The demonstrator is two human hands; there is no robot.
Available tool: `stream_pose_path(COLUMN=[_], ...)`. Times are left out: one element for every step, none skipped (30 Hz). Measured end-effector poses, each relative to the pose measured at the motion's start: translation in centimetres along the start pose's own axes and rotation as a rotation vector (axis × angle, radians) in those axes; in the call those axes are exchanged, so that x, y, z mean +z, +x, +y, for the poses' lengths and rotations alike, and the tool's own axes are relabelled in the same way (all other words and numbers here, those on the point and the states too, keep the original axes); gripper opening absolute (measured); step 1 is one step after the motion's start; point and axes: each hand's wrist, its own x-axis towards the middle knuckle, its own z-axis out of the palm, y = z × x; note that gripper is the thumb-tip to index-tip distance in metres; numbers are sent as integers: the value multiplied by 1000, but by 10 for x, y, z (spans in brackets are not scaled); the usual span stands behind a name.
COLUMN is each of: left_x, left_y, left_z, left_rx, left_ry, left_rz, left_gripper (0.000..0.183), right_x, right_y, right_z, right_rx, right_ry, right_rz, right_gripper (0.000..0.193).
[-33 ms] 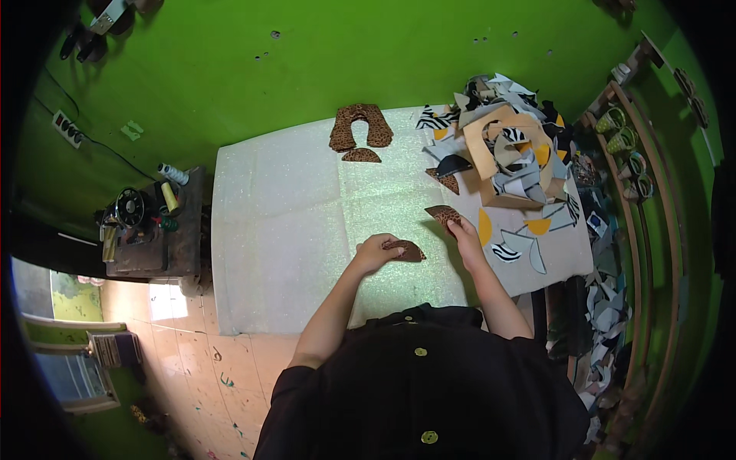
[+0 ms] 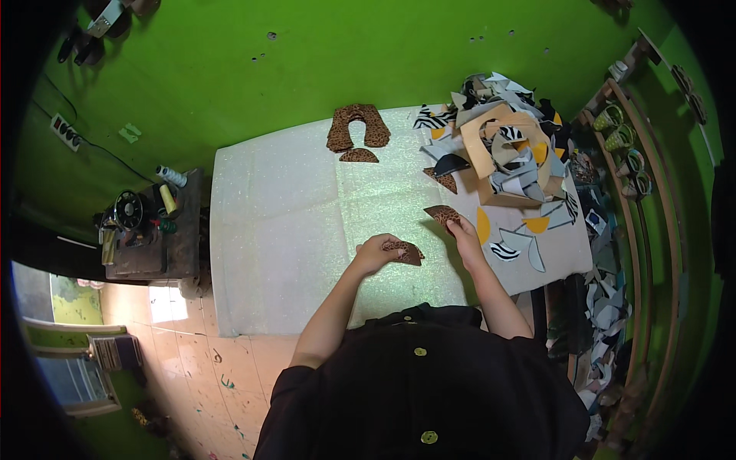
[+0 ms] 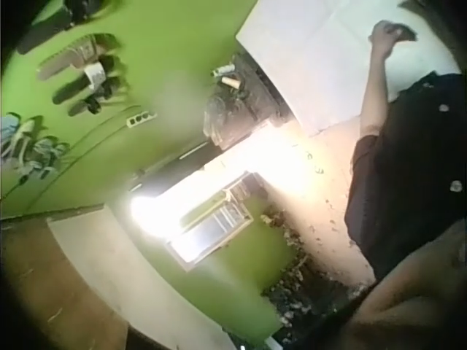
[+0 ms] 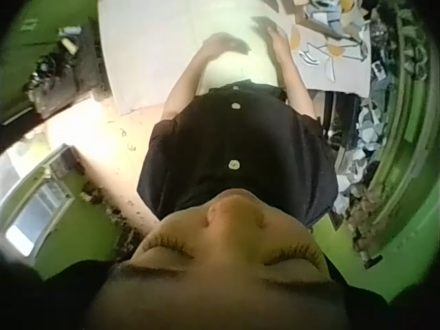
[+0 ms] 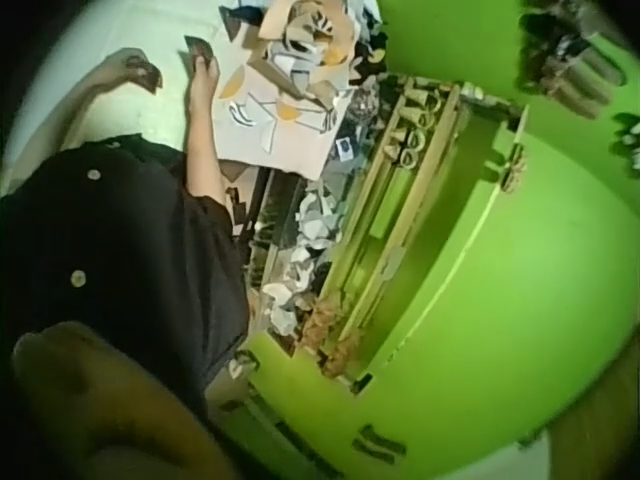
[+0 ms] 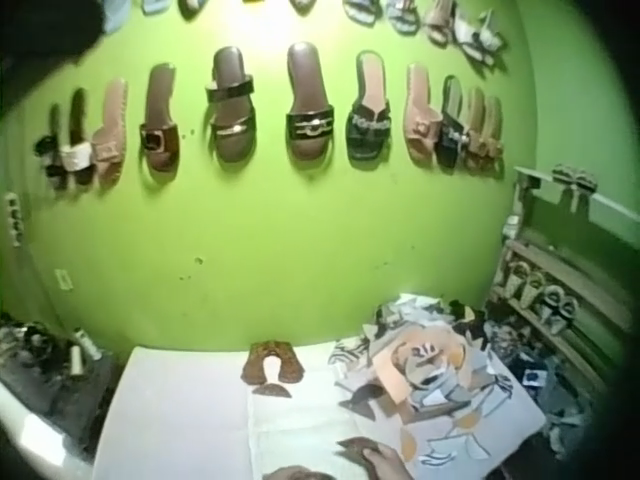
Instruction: Sorting and inspecting various patterned leather components for shoe assembly on a work table.
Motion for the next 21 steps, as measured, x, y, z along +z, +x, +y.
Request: stream_pose_path(left_x=[4,7,9,10,14,19,22,22,24,25,25,27,27,27,25,22,18,14,9,6,4], left_y=[0,0,1,1,0,-4,-9,-16,-22,-23,-26,-28,-31,-31,-32,-32,-33,-34,-35,-38,-39], left_z=[1,-4,-14,-23,-19,-7,6,18,30,36,34,29,25,21,16,12,6,-1,-7,-8,-9], left_rx=[2,4,-8,-21,-19,-17,-13,-12,-24,-36,-40,-15,11,12,46,79,76,93,109,117,116], left_ry=[113,116,76,34,35,166,297,299,420,541,541,582,623,622,615,608,607,558,509,500,497], left_rz=[-7,-8,68,146,136,183,233,229,240,251,257,337,416,417,470,523,527,585,644,652,661], left_gripper=[34,34,35,35,35,33,30,30,32,34,34,33,32,32,33,36,36,36,36,37,37], right_x=[0,-2,0,4,3,0,-2,-3,-5,-8,-1,6,12,21,29,33,41,46,49,50,51], right_y=[-3,-5,-7,-8,-10,-11,-12,-12,-10,-7,-7,-10,-8,-9,-11,-10,-9,-9,-10,-8,-5], right_z=[-2,-1,0,0,2,6,11,16,26,36,34,29,31,28,26,33,33,32,29,24,18], right_rx=[-12,-6,-8,15,39,40,47,53,52,-20,-92,-80,-70,-43,-17,-26,38,37,35,29,-38], right_ry=[1,-27,-25,-33,-43,-41,-62,-81,-80,-332,-584,-737,-862,-932,-1002,-1023,-1030,-1129,-1227,-1231,-1233], right_rz=[60,42,38,28,35,49,50,43,49,39,14,-23,-108,-149,-191,-206,-227,-240,-252,-257,-213], right_gripper=[23,25,25,26,26,26,25,25,25,25,26,29,31,31,30,30,30,31,33,33,38])
